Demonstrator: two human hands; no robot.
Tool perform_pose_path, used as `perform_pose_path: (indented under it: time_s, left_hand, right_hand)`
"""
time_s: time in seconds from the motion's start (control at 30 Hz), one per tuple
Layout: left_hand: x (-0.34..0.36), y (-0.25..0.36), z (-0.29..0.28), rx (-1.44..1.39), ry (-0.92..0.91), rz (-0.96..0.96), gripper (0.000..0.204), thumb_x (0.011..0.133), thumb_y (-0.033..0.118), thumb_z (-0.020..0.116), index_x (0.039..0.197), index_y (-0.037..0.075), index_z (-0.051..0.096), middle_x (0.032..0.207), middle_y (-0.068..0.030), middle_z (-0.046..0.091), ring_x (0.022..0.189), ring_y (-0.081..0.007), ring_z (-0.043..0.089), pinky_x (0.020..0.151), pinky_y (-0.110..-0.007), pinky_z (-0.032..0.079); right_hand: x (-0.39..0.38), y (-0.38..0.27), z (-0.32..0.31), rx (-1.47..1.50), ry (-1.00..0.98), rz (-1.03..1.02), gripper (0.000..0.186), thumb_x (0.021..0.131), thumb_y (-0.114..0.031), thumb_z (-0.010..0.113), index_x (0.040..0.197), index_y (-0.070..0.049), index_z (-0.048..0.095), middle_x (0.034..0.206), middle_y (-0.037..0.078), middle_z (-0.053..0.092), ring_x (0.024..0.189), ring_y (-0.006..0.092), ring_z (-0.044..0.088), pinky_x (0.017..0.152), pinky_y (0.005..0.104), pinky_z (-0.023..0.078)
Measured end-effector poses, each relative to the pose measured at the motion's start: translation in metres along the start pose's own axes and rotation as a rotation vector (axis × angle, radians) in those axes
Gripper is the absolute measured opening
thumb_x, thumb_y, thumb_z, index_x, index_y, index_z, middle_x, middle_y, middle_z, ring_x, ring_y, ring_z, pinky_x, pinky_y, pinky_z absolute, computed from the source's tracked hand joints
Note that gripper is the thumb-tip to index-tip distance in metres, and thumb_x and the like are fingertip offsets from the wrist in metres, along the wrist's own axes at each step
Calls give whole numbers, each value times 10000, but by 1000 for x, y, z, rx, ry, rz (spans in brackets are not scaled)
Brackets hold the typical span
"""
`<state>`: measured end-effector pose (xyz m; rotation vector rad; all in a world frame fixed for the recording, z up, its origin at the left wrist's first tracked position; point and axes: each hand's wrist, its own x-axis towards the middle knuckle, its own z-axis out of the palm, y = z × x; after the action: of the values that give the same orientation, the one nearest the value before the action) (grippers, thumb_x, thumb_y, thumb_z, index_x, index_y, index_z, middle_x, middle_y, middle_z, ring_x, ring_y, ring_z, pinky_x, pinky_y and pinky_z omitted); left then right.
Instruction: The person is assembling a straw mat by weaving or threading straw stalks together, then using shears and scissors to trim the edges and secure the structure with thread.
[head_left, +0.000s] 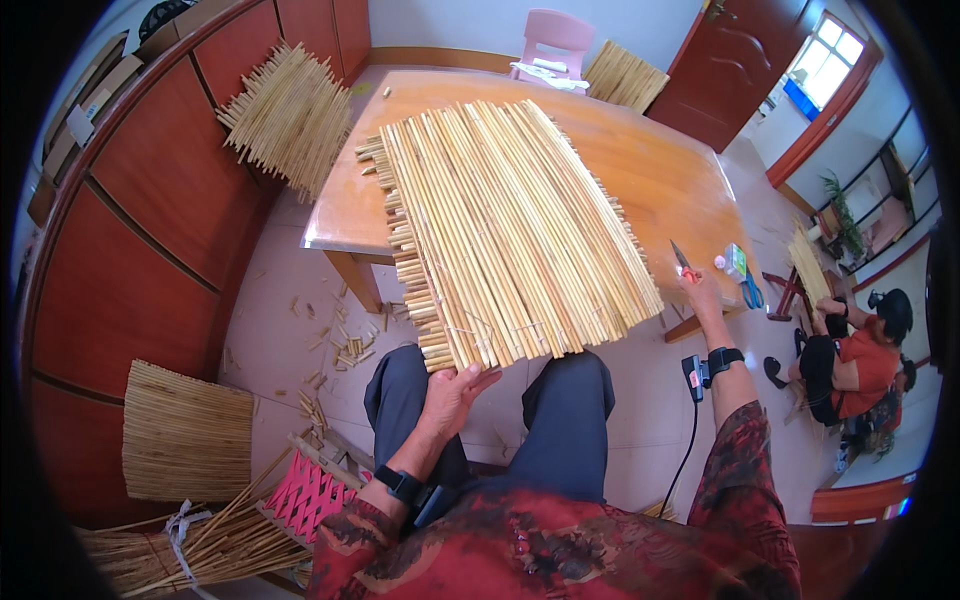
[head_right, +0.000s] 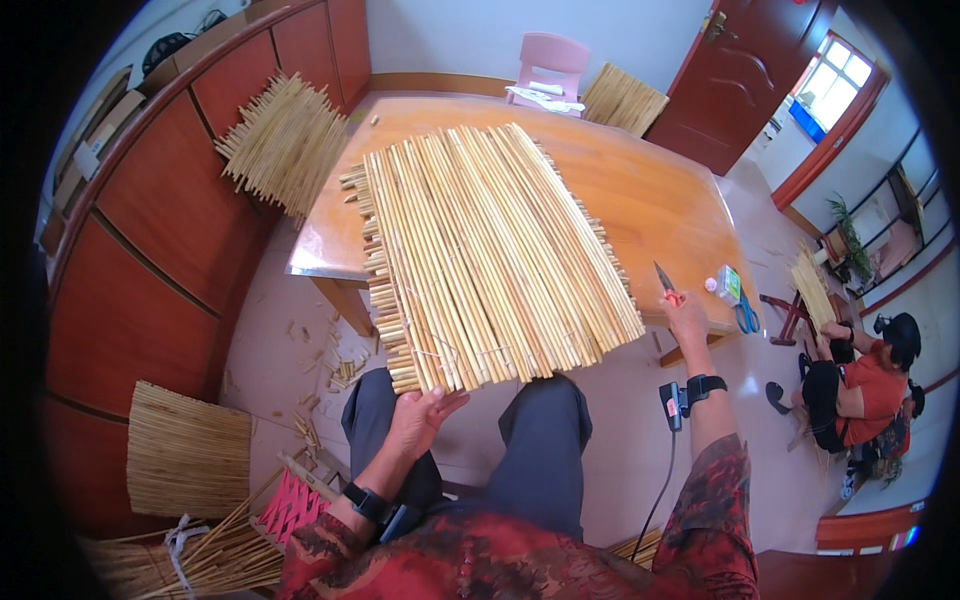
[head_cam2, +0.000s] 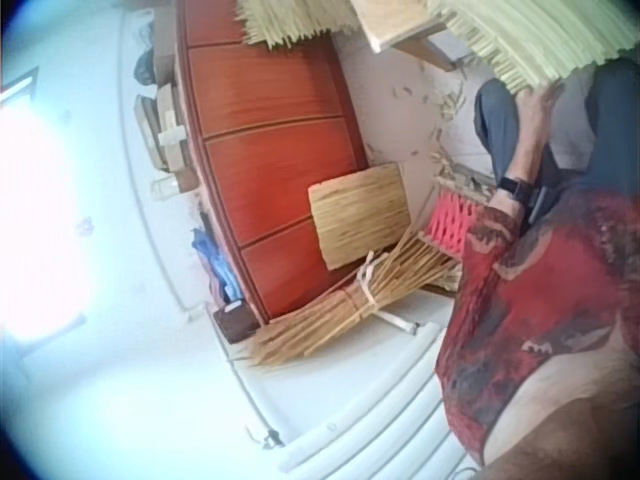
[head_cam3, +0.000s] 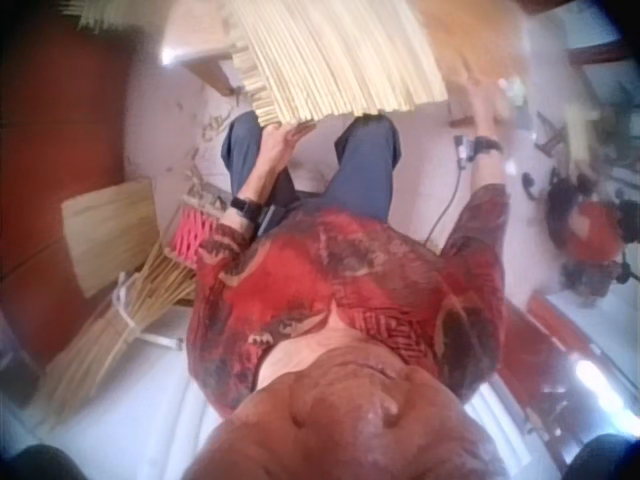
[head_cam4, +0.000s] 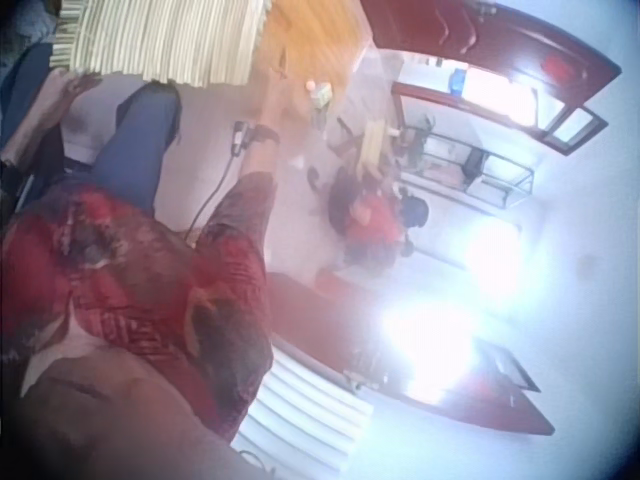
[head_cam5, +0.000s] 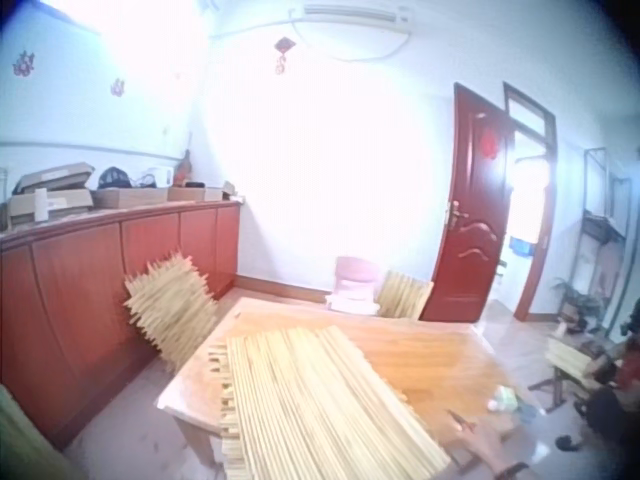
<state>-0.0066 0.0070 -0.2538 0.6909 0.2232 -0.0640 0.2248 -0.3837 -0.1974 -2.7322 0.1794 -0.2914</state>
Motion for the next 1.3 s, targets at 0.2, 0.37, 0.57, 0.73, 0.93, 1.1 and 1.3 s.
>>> perform_pose_path:
  time_s: [0.2, 0.37, 0.57, 0.73, 0.93, 1.1, 1.3]
  left_hand:
    - [-6, -1, -1, 6, 21, -18, 355, 847, 112, 520, 1148, -61, 450, 1083, -141, 557, 985, -250, 558, 907, -419, 425]
    - [-11, 3, 3, -38, -40, -95, 440, 847, 181, 538, 1192, -55, 404, 1168, -153, 509, 1106, -285, 480, 940, -457, 372]
    - [-20, 7, 4, -25, -19, -122, 429, 864, 211, 512, 1189, -49, 406, 1178, -175, 496, 1110, -293, 477, 935, -425, 379]
    - [-21, 6, -10, -76, -39, -96, 386, 872, 219, 502, 1143, -49, 442, 1163, -184, 506, 1096, -286, 488, 900, -399, 404]
    - [-13, 8, -7, -89, -70, -71, 385, 872, 198, 505, 1142, -68, 439, 1128, -159, 531, 1060, -255, 520, 888, -376, 422]
    - [-7, 10, -6, -102, -72, -83, 371, 863, 178, 521, 1158, -33, 443, 1112, -130, 542, 1022, -226, 542, 860, -355, 444]
    - [0, 8, -8, -169, -80, -64, 369, 844, 135, 543, 1164, -22, 447, 1086, -123, 554, 978, -205, 563, 848, -339, 466]
  right_hand:
    - [10, 3, 18, -9, 50, -80, 344, 689, -307, 637, 825, 8, 620, 755, 181, 617, 727, 309, 600, 656, 377, 457]
    - [30, 22, 24, -205, 109, -98, 359, 703, -296, 626, 895, 6, 605, 825, 203, 602, 786, 315, 588, 691, 386, 452]
    - [8, -69, -12, 29, 38, -538, 262, 742, -164, 586, 930, 19, 568, 848, 174, 588, 781, 329, 561, 695, 375, 447]
    - [-91, -231, -10, 237, -526, -827, 157, 760, -147, 561, 792, 4, 592, 783, 143, 586, 743, 268, 573, 655, 338, 448]
    - [-146, -280, 35, -14, -614, -829, 187, 732, -197, 571, 750, -18, 623, 764, 150, 594, 698, 314, 593, 630, 396, 467]
    - [-155, -287, 42, -89, -541, -835, 168, 714, -160, 567, 726, 6, 586, 727, 178, 586, 685, 341, 592, 617, 414, 471]
    - [-149, -290, 54, -196, -490, -811, 129, 705, -134, 568, 734, -8, 563, 727, 170, 584, 699, 334, 579, 632, 407, 459]
